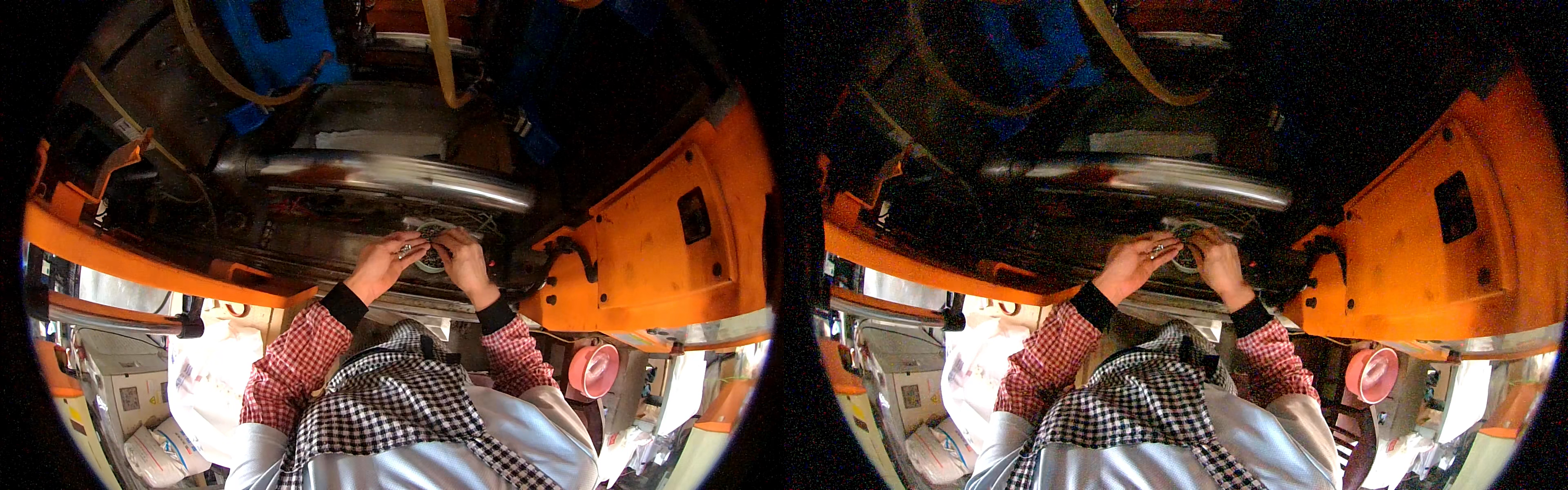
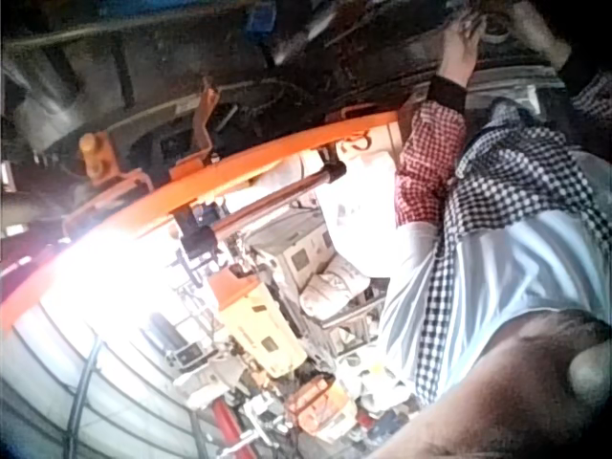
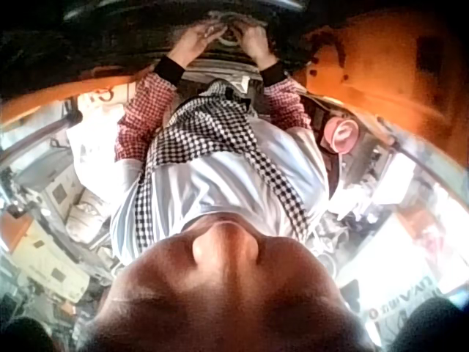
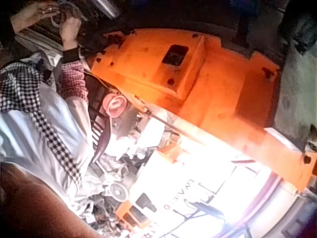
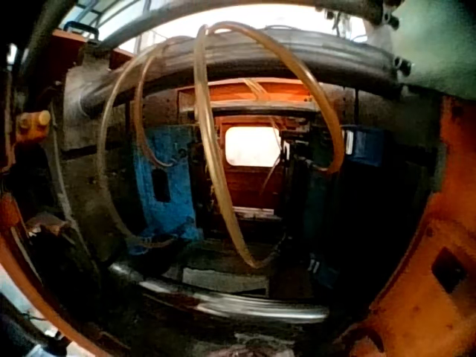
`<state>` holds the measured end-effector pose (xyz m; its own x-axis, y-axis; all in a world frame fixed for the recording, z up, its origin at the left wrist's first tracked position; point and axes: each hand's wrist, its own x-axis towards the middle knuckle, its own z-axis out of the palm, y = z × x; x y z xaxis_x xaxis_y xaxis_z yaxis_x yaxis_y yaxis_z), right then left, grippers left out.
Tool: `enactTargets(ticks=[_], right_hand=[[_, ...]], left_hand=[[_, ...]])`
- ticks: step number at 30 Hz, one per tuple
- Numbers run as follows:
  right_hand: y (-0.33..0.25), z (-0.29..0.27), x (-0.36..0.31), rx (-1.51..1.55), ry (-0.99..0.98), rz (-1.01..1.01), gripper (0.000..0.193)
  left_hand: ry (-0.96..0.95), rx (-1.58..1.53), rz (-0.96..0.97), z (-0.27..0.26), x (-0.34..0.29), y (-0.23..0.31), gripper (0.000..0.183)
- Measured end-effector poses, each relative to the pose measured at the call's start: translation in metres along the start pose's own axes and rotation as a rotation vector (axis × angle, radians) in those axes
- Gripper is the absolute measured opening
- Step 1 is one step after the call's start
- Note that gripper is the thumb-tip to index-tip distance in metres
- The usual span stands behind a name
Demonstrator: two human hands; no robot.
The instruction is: The person operates an injection molding machine, opening the safety door to retrieve small white plastic parts. They separate the parts from the runner and place them into a bag, then close the door and repeat the cycle.
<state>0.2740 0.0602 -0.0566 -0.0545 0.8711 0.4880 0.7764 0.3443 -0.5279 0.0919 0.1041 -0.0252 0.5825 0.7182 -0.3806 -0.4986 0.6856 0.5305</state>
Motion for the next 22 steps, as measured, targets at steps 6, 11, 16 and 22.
enactTargets(ticks=[6,11,16,22], right_hand=[[-0.017,-0.01,0.006,-0.048,0.018,-0.01,0.013],[-0.056,-0.019,0.022,0.233,0.076,-0.099,0.019],[-0.075,-0.018,0.026,0.193,-0.056,-0.188,0.018],[-0.077,-0.008,0.038,0.308,-0.108,-0.111,0.016]], left_hand=[[-0.035,0.048,0.04,-0.002,-0.013,0.006,0.029],[-0.009,-0.026,0.027,-0.009,-0.019,0.006,0.027],[0.011,-0.067,0.04,-0.006,-0.028,0.009,0.019],[-0.024,-0.023,0.098,-0.01,-0.036,0.016,0.018]])
